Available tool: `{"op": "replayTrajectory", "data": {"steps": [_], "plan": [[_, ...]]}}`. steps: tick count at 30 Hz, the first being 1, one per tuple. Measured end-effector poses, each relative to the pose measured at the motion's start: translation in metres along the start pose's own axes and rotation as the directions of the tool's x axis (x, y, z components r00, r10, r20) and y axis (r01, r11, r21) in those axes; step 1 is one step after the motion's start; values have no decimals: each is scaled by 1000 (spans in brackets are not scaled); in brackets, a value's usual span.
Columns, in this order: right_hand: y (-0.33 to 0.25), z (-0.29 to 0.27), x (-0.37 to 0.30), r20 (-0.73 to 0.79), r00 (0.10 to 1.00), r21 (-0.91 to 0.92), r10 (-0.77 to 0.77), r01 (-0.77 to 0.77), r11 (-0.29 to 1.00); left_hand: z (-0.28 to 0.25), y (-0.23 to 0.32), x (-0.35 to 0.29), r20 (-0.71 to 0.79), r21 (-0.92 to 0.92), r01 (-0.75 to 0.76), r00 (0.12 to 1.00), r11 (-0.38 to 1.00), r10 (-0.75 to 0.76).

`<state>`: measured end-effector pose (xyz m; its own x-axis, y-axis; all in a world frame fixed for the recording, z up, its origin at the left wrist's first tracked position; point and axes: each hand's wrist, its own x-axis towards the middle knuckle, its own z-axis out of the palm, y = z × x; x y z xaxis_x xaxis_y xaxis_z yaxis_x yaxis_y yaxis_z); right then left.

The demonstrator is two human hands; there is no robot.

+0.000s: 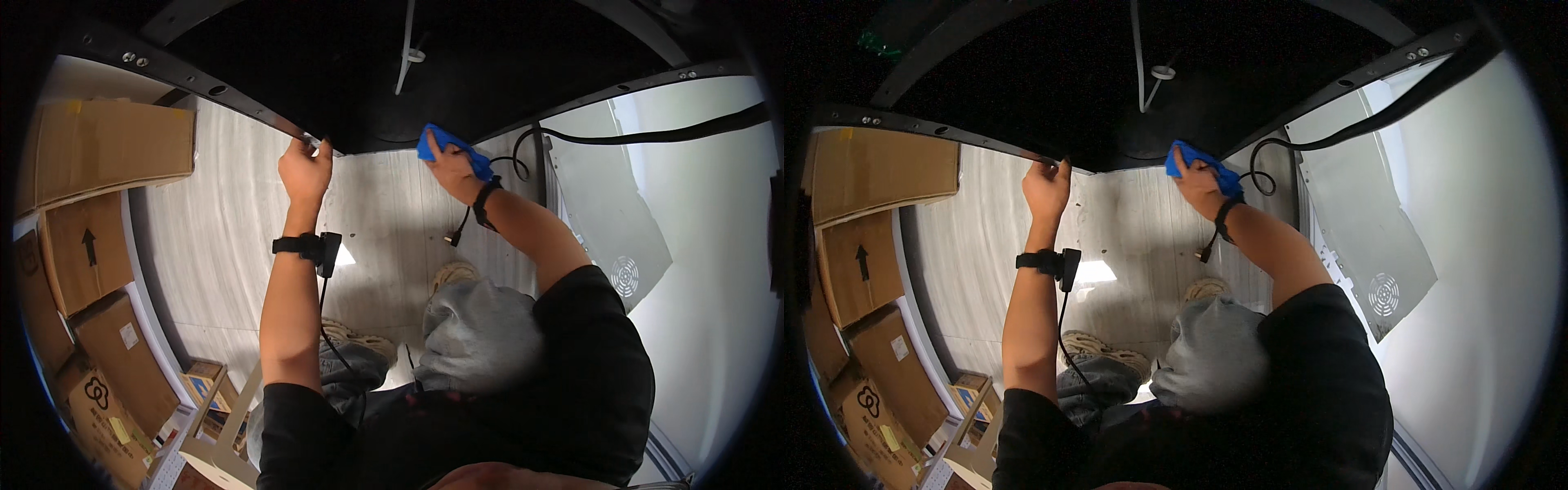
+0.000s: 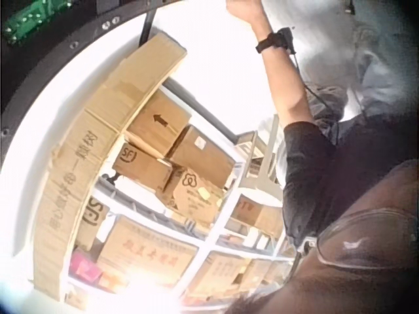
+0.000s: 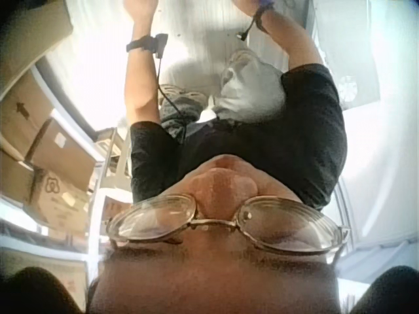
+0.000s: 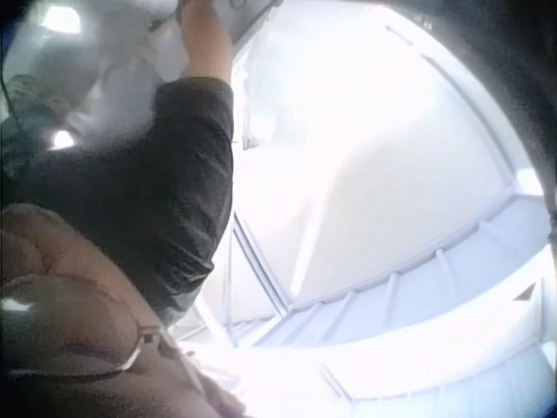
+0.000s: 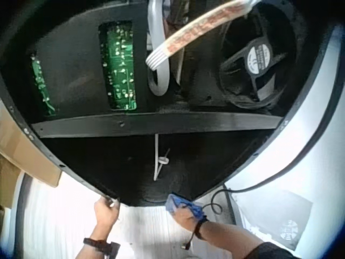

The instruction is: The person wipes the interior of an electronic device with a blue cloth, then attaches a metal backplate using a screwdriver to secure screws.

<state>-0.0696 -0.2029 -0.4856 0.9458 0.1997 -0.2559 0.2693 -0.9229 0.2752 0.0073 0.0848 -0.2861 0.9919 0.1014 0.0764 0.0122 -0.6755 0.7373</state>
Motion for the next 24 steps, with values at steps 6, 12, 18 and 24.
{"op": "replayTrajectory", "data": {"steps": [6,12,18,24], "plan": [[16,15,-8,-63,992,55,109,-105,993,1,-11,1,-10,-13,-49,999,999,49],[19,-84,-7,176,974,271,-145,94,958,-11,-20,1,2,1,-60,998,998,60],[11,-174,5,45,994,898,-103,5,440,-24,8,2,191,-62,57,981,996,-44],[-10,-261,24,-548,836,820,33,530,215,-74,2,26,327,-494,-23,921,869,211]]}}
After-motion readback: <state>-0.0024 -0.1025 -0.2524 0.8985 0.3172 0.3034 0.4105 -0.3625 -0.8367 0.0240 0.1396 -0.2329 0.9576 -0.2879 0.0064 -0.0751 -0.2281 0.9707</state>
